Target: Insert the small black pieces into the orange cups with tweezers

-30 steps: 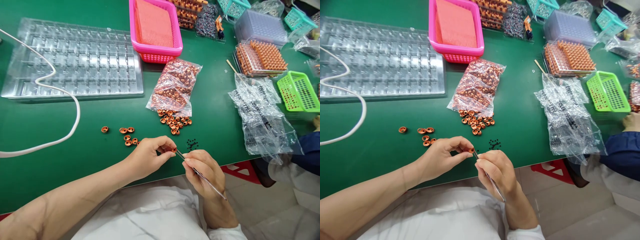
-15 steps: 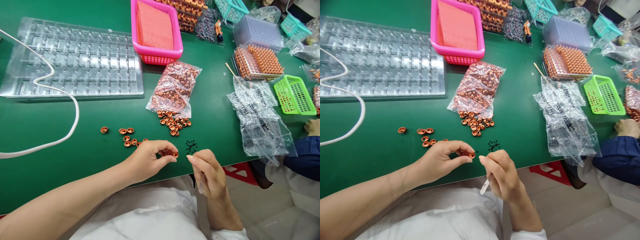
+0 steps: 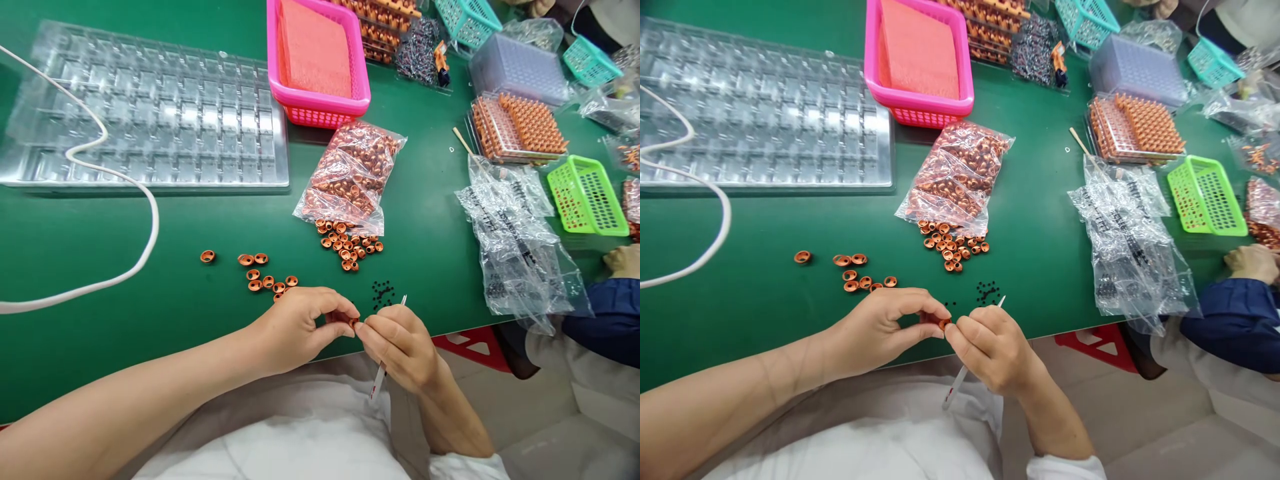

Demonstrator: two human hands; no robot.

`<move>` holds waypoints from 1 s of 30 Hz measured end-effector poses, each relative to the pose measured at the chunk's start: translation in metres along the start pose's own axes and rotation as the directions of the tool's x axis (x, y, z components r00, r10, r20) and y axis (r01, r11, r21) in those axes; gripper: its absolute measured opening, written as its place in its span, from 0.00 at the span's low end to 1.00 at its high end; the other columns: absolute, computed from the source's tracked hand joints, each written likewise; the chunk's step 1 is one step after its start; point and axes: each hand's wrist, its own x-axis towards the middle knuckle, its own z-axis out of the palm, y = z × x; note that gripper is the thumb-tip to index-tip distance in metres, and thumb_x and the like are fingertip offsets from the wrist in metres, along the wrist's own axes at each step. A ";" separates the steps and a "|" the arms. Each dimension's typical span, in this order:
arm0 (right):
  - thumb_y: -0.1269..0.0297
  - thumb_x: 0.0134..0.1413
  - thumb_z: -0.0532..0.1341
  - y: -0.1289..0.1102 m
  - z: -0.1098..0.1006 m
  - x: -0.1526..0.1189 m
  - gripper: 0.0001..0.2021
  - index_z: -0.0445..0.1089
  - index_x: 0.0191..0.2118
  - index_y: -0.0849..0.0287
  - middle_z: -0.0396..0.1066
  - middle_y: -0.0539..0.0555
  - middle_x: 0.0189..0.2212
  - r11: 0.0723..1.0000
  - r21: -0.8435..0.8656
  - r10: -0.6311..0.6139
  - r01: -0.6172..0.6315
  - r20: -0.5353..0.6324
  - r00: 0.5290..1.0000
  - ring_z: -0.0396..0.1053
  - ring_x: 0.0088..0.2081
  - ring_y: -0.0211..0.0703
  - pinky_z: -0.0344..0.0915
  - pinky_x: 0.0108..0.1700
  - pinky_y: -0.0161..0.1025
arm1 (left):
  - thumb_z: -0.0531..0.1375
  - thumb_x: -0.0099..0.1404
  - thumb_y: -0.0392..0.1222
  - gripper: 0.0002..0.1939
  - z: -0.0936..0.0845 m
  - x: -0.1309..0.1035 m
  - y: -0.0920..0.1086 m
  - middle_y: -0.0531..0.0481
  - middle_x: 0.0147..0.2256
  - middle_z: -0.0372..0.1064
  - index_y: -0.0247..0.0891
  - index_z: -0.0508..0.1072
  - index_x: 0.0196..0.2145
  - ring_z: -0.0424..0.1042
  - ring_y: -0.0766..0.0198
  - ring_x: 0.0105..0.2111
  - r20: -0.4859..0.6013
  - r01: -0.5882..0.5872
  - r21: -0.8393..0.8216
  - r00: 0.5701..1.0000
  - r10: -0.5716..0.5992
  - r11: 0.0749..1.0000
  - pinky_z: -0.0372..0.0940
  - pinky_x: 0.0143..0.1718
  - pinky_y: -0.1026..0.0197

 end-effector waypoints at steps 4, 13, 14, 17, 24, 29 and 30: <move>0.75 0.67 0.58 -0.001 -0.003 0.008 0.14 0.73 0.55 0.61 0.78 0.57 0.39 0.999 -0.034 -0.037 0.037 -0.004 0.999 0.75 0.38 0.45 0.74 0.37 0.44 | 0.65 0.66 0.30 0.06 0.001 0.000 -0.001 0.52 0.33 0.81 0.38 0.82 0.38 0.79 0.67 0.30 -0.003 -0.045 0.018 0.999 0.045 0.999 0.73 0.35 0.69; 0.77 0.65 0.57 -0.002 -0.008 0.016 0.11 0.75 0.48 0.69 0.77 0.60 0.37 0.992 -0.038 -0.122 0.123 0.016 0.992 0.74 0.37 0.45 0.73 0.34 0.43 | 0.67 0.65 0.28 0.06 0.004 -0.003 -0.002 0.52 0.31 0.80 0.36 0.82 0.38 0.78 0.68 0.29 -0.025 -0.134 0.051 0.990 0.135 0.990 0.72 0.35 0.70; 0.77 0.65 0.58 -0.002 -0.008 0.015 0.10 0.75 0.48 0.70 0.76 0.60 0.36 0.991 -0.038 -0.131 0.132 0.016 0.991 0.74 0.37 0.45 0.73 0.34 0.43 | 0.67 0.66 0.28 0.06 0.004 -0.003 -0.001 0.52 0.31 0.80 0.36 0.82 0.39 0.78 0.68 0.29 -0.022 -0.139 0.051 0.990 0.140 0.989 0.72 0.35 0.70; 0.77 0.66 0.57 -0.001 -0.008 0.013 0.11 0.76 0.47 0.68 0.76 0.59 0.37 0.986 -0.042 -0.160 0.161 0.019 0.987 0.73 0.38 0.44 0.73 0.35 0.42 | 0.66 0.66 0.28 0.07 0.004 -0.004 -0.001 0.51 0.31 0.80 0.36 0.82 0.39 0.78 0.68 0.29 -0.015 -0.144 0.044 0.989 0.145 0.989 0.72 0.35 0.70; 0.78 0.63 0.59 0.002 -0.007 0.013 0.11 0.76 0.47 0.75 0.75 0.62 0.37 0.980 -0.004 -0.199 0.199 0.004 0.980 0.72 0.38 0.45 0.72 0.35 0.42 | 0.65 0.67 0.29 0.06 0.007 -0.006 -0.004 0.51 0.32 0.80 0.36 0.81 0.39 0.79 0.67 0.30 -0.037 -0.191 0.033 0.981 0.192 0.981 0.72 0.35 0.70; 0.77 0.64 0.59 0.003 -0.006 0.011 0.11 0.77 0.47 0.70 0.75 0.60 0.38 0.980 -0.015 -0.200 0.201 0.017 0.980 0.71 0.40 0.45 0.72 0.38 0.42 | 0.65 0.66 0.27 0.07 0.008 -0.005 -0.005 0.50 0.31 0.80 0.35 0.81 0.39 0.79 0.67 0.30 -0.045 -0.222 0.031 0.974 0.224 0.974 0.71 0.35 0.71; 0.77 0.64 0.58 0.003 -0.006 0.011 0.10 0.77 0.46 0.69 0.75 0.60 0.38 0.979 -0.019 -0.203 0.203 0.014 0.979 0.71 0.40 0.45 0.72 0.38 0.42 | 0.65 0.66 0.27 0.07 0.008 -0.004 -0.005 0.50 0.31 0.80 0.34 0.81 0.39 0.79 0.67 0.30 -0.043 -0.220 0.035 0.974 0.221 0.975 0.71 0.35 0.71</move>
